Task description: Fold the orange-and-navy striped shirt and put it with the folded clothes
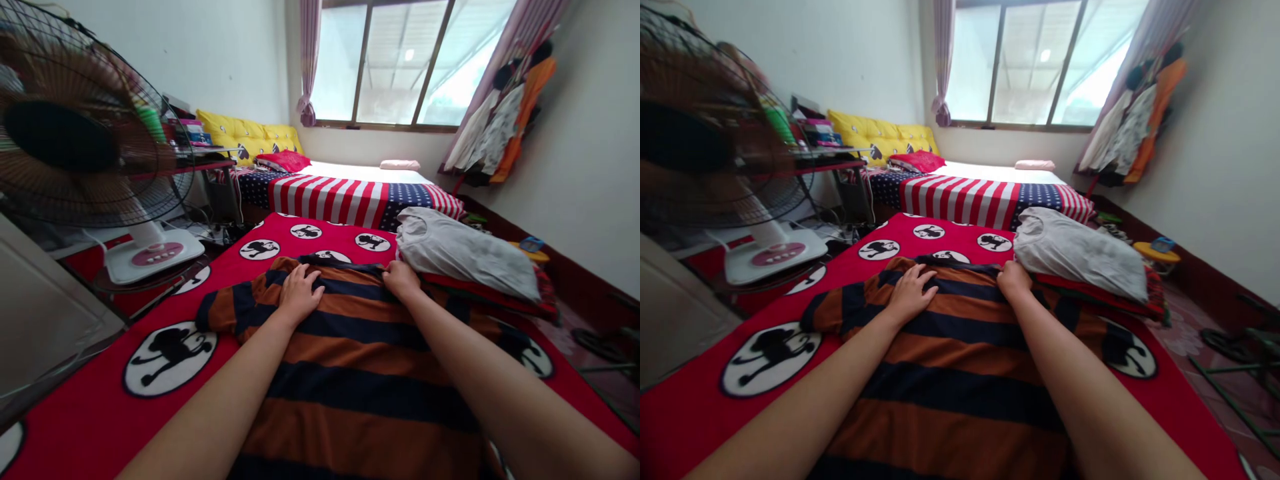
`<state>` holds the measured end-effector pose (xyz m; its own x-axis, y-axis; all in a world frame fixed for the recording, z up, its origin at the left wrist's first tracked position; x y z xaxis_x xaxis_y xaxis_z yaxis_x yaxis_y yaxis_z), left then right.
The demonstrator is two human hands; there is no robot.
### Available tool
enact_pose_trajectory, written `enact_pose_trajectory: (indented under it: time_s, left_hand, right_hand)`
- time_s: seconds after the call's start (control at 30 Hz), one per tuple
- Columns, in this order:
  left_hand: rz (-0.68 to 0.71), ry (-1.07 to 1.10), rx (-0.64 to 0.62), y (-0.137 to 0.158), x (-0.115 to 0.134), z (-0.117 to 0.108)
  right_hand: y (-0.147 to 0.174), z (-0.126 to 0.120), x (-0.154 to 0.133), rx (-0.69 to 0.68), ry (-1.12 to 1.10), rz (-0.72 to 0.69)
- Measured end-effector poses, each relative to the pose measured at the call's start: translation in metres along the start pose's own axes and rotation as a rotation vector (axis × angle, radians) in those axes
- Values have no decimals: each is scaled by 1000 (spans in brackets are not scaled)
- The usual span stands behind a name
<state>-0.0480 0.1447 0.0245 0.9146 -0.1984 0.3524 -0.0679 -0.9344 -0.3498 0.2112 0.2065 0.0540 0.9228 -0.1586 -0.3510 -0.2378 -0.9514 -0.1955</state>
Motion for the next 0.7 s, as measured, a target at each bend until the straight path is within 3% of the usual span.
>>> enact_pose_trajectory:
  time_s: [0.23, 0.33, 0.47, 0.57, 0.7]
  left_hand:
    - [-48, -76, -141, -10, -16, 4]
    - [-78, -110, -190, -19, -25, 5]
    - [-61, -126, -276, -30, -30, 11]
    - [-49, -143, -254, -35, -32, 14]
    - [-16, -154, -183, -33, -32, 14]
  right_hand:
    - [3, 11, 8, 213, -166, -12]
    - [9, 24, 3, 169, -198, -121]
    - [13, 40, -11, -16, 13, -286]
    - [10, 48, -13, -117, 63, -279]
    - [8, 49, -12, -147, 37, -280]
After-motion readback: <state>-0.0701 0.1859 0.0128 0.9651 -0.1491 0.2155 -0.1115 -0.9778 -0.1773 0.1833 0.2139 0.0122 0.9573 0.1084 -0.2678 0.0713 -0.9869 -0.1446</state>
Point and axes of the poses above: each hand's wrist, its own y-axis away from the middle knuckle, its own z-axis out of the palm, x = y × z, the point moved 6 cm from there along -y, towards the middle knuckle, and after that the axes turned 3 degrees about y, right-handed, at the moved point
